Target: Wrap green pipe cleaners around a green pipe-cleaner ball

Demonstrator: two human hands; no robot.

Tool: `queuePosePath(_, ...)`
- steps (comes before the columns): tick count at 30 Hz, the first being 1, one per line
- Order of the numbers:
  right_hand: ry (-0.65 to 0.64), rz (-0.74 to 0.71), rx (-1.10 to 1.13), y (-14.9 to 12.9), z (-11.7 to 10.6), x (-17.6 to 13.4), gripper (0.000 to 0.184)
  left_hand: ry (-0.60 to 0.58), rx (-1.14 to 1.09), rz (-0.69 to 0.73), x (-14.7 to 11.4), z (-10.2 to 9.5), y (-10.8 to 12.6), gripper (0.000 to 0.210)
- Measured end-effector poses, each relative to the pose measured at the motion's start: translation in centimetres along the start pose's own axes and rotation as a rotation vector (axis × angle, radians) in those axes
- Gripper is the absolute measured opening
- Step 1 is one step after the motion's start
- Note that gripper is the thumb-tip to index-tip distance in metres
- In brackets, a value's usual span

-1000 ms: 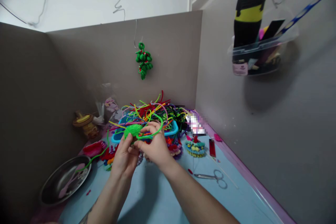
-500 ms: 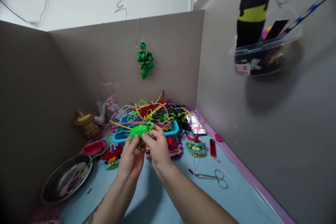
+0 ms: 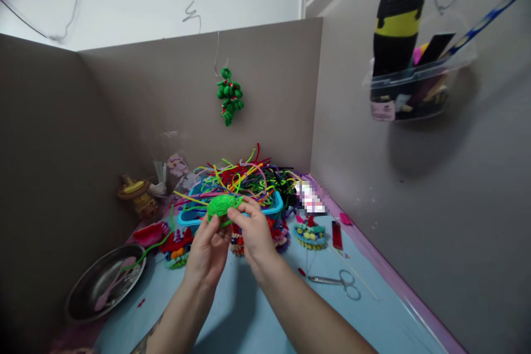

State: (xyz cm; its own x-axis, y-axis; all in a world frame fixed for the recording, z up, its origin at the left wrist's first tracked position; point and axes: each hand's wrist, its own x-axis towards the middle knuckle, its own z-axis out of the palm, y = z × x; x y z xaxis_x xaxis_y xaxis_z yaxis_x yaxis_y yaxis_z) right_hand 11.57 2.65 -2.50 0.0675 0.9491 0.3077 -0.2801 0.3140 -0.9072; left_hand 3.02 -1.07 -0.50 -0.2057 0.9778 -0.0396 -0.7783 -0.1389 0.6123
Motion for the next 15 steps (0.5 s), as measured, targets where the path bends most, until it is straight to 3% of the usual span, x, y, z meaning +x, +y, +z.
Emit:
queuePosePath(3,0.02,0.108,0.107,-0.58,0.51,-0.29,0.025,0.043,0.008,0.018,0.12,0.02,0.11,0.036)
queuePosePath(10,-0.075,0.063,0.128,-0.86,0.65,-0.3,0.034,0.031,0.045,0.038,0.1,-0.06,-0.09,0.04)
queuePosePath(15,-0.055,0.047,0.067,-0.98,0.56,-0.29,0.033,0.024,0.051,0.04,-0.02,0.01,0.05,0.04)
